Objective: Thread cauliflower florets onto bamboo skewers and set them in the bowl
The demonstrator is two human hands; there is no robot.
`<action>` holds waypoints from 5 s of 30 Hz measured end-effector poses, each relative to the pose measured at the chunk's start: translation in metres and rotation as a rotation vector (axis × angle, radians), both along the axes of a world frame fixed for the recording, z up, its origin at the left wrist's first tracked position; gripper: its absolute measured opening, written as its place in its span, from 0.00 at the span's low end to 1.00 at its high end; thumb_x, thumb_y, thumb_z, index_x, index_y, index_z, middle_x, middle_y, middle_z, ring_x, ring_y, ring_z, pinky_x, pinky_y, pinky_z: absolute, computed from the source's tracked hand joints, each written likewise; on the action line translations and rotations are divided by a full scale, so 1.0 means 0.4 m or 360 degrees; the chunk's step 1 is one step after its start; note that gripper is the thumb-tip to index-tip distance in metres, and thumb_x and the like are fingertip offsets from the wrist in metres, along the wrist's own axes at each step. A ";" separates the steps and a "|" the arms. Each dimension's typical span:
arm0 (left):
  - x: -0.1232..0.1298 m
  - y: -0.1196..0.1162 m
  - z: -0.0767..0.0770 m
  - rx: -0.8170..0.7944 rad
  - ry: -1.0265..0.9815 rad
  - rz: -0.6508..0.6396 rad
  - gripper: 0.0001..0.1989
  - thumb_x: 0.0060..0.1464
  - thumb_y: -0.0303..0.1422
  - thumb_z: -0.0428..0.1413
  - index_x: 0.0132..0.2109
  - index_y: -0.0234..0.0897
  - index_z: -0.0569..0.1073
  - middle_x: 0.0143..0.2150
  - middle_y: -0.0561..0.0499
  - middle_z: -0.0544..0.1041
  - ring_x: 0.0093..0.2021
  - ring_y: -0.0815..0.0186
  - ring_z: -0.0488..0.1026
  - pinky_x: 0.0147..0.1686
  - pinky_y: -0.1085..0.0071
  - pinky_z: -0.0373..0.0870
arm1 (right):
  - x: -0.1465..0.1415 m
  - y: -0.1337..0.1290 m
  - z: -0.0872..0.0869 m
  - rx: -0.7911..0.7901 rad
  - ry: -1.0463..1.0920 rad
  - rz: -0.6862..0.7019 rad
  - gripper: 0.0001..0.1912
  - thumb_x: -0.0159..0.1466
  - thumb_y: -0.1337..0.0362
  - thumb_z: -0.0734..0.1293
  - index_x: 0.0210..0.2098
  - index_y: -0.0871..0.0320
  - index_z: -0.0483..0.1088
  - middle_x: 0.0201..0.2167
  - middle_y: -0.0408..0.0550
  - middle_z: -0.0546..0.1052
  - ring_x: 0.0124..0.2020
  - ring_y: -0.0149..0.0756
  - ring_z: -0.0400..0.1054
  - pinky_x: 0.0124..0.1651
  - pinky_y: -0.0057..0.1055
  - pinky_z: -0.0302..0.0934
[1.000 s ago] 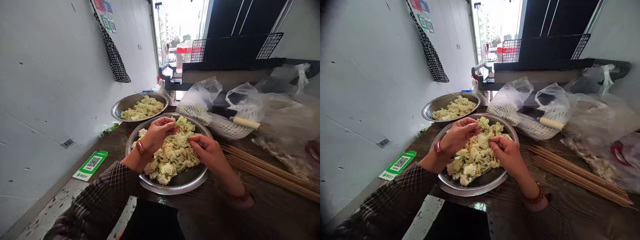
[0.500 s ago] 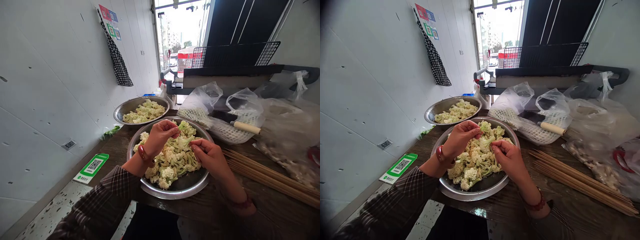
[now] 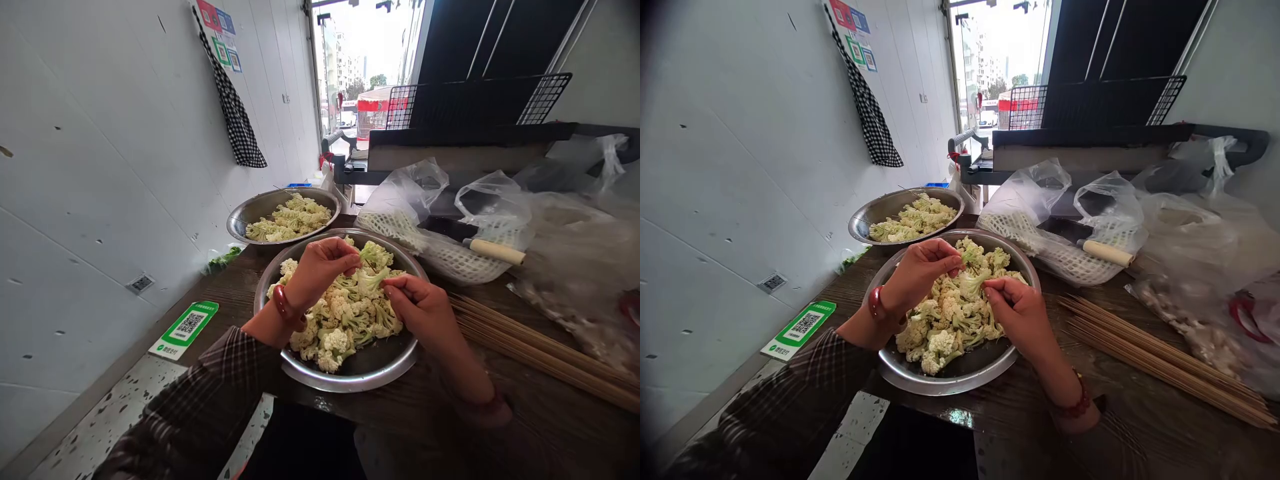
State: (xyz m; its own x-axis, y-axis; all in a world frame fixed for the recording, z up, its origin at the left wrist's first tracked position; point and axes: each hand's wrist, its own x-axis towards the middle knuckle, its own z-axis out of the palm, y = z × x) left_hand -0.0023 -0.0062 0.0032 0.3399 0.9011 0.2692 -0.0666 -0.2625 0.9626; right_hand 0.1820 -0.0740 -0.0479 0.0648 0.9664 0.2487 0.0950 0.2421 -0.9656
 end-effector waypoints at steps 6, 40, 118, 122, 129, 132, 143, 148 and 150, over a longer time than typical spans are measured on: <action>0.006 -0.001 0.002 0.0005 0.0051 0.0030 0.07 0.47 0.31 0.66 0.30 0.33 0.76 0.25 0.54 0.75 0.24 0.74 0.68 0.28 0.74 0.66 | 0.002 0.003 -0.001 0.0080 -0.0067 -0.0043 0.11 0.61 0.58 0.69 0.34 0.60 0.77 0.17 0.38 0.67 0.19 0.27 0.58 0.22 0.26 0.52; 0.038 -0.019 -0.005 0.0111 0.0407 -0.0323 0.20 0.58 0.46 0.57 0.26 0.36 0.69 0.24 0.54 0.65 0.26 0.71 0.57 0.27 0.72 0.57 | 0.007 0.003 -0.006 0.0040 -0.0068 0.0036 0.15 0.64 0.52 0.68 0.39 0.60 0.74 0.19 0.38 0.69 0.18 0.26 0.60 0.21 0.25 0.55; -0.072 0.048 -0.026 -0.0542 -0.0355 -0.0195 0.08 0.50 0.23 0.57 0.39 0.30 0.77 0.36 0.45 0.80 0.36 0.65 0.79 0.37 0.72 0.74 | 0.010 0.002 0.003 -0.0077 0.0106 0.0220 0.16 0.62 0.52 0.69 0.36 0.60 0.74 0.15 0.36 0.65 0.15 0.25 0.54 0.18 0.24 0.47; -0.071 0.046 -0.023 -0.0557 -0.0393 -0.0283 0.09 0.51 0.22 0.56 0.40 0.30 0.78 0.35 0.45 0.80 0.35 0.66 0.79 0.38 0.72 0.74 | 0.010 0.005 0.000 -0.0066 0.0023 0.0258 0.16 0.63 0.52 0.68 0.37 0.61 0.74 0.16 0.37 0.65 0.17 0.26 0.56 0.19 0.25 0.50; -0.070 0.037 -0.026 -0.0621 -0.0342 -0.0463 0.11 0.55 0.29 0.60 0.45 0.29 0.80 0.41 0.42 0.81 0.40 0.64 0.79 0.44 0.69 0.74 | 0.010 0.003 0.006 -0.0059 -0.0059 0.0239 0.16 0.63 0.53 0.68 0.37 0.61 0.74 0.16 0.37 0.65 0.17 0.25 0.55 0.19 0.25 0.50; -0.067 0.030 -0.031 -0.0603 -0.0285 -0.0553 0.16 0.55 0.36 0.63 0.47 0.29 0.80 0.43 0.41 0.81 0.42 0.65 0.78 0.45 0.70 0.74 | 0.009 0.003 0.007 -0.0058 -0.0079 0.0215 0.15 0.63 0.53 0.68 0.37 0.61 0.75 0.16 0.37 0.66 0.16 0.25 0.55 0.19 0.25 0.50; -0.066 0.039 -0.034 -0.0532 -0.0313 -0.0299 0.13 0.51 0.28 0.63 0.46 0.32 0.76 0.39 0.47 0.78 0.40 0.65 0.77 0.45 0.62 0.78 | 0.002 0.024 -0.003 -0.0091 0.0098 0.0072 0.17 0.62 0.50 0.69 0.36 0.59 0.74 0.16 0.37 0.67 0.14 0.25 0.55 0.17 0.25 0.49; -0.079 0.037 -0.012 -0.0609 -0.0398 -0.0318 0.09 0.50 0.27 0.59 0.42 0.32 0.75 0.35 0.48 0.77 0.37 0.64 0.77 0.39 0.63 0.79 | -0.006 0.038 -0.009 -0.0137 -0.0362 0.0221 0.14 0.64 0.56 0.67 0.41 0.59 0.77 0.18 0.40 0.73 0.17 0.30 0.63 0.22 0.28 0.57; -0.077 0.032 -0.004 -0.0637 -0.0366 -0.0307 0.09 0.50 0.27 0.59 0.41 0.33 0.76 0.36 0.48 0.77 0.36 0.64 0.76 0.37 0.65 0.79 | -0.010 0.041 -0.012 -0.0038 -0.0588 0.0214 0.11 0.64 0.60 0.66 0.41 0.58 0.78 0.20 0.42 0.75 0.20 0.32 0.67 0.26 0.29 0.60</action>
State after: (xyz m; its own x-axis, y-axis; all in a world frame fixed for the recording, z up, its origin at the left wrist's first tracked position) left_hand -0.0329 0.0066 0.0014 0.4829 0.8757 0.0029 -0.3000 0.1623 0.9400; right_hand 0.1778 -0.0576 -0.0529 -0.1525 0.9659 0.2091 0.4061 0.2541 -0.8778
